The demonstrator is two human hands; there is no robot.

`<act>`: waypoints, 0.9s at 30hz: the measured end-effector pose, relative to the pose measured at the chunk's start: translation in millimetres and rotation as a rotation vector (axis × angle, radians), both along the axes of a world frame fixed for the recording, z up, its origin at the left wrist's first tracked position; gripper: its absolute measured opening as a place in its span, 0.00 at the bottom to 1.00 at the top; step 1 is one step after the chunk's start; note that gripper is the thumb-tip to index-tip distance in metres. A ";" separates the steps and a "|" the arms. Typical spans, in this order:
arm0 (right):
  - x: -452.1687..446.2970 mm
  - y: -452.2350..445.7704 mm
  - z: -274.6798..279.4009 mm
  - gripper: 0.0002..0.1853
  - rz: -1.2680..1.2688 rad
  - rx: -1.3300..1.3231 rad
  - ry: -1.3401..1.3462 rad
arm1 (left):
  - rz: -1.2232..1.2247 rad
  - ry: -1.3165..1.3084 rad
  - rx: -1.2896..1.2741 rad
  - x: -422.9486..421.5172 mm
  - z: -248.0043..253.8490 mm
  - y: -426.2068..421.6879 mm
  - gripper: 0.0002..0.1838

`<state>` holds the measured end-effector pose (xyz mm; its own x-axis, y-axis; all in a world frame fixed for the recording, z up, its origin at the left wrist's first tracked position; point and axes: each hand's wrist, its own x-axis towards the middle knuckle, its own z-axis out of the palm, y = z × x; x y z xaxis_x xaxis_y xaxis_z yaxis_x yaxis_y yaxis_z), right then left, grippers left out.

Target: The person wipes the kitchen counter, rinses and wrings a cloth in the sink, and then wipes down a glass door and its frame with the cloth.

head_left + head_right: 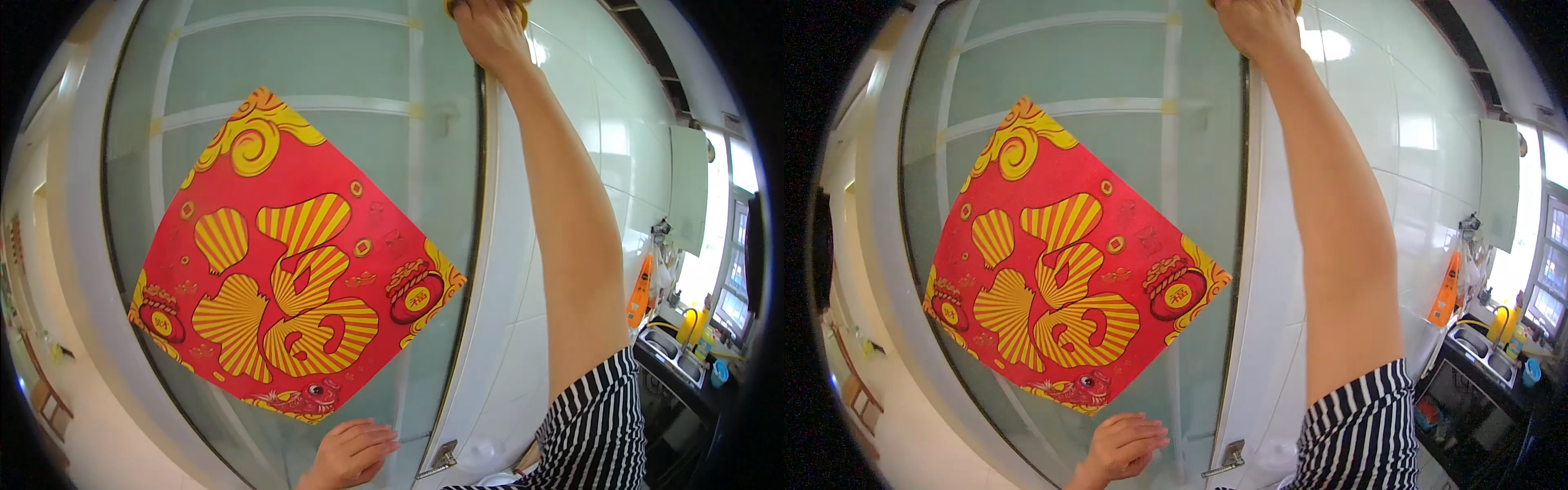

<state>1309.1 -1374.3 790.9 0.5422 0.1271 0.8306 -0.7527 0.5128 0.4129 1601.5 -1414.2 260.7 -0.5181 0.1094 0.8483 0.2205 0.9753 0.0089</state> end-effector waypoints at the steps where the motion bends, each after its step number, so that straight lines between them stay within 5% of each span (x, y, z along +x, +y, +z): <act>1: 21.8 -6.6 5.0 0.28 0.179 0.042 -0.068 | 0.005 -0.016 0.012 0.5 1.4 1.9 0.17; 6: 76.1 -9.2 -61.6 0.28 0.140 0.445 -0.220 | -0.034 -0.007 0.020 1.9 -5.5 5.5 0.18; 8: 78.0 -9.6 -120.3 0.24 -0.057 0.419 0.148 | -0.038 -0.004 0.026 8.3 -12.4 7.1 0.19; 10: 67.6 7.8 -159.8 0.23 0.062 0.602 0.393 | -0.044 -0.032 0.044 17.1 -25.2 4.5 0.18; 17: 79.9 -36.9 -35.2 0.20 0.203 0.207 -0.020 | 0.097 0.011 0.110 63.6 -40.3 10.2 0.15; 19: 119.1 -68.6 -14.2 0.34 0.186 0.024 -0.131 | 0.159 0.044 0.123 76.2 -43.6 14.7 0.14; 23: 222.1 -106.2 -6.4 0.36 0.306 0.224 -0.070 | 0.240 0.041 0.196 96.4 -56.6 19.6 0.13; 25: 274.5 -108.5 -22.6 0.36 0.017 0.510 -0.236 | 0.262 0.064 0.230 102.2 -68.9 20.0 0.13; 27: 299.6 -137.1 -51.2 0.35 0.088 0.495 -0.109 | 0.285 0.073 0.266 109.5 -69.5 26.2 0.13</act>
<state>1608.7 -1511.4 739.7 0.4541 -0.2542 0.8539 -0.8363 0.2089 0.5069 1710.9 -1388.1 191.3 -0.4329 -0.2586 0.8636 -0.0496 0.9634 0.2636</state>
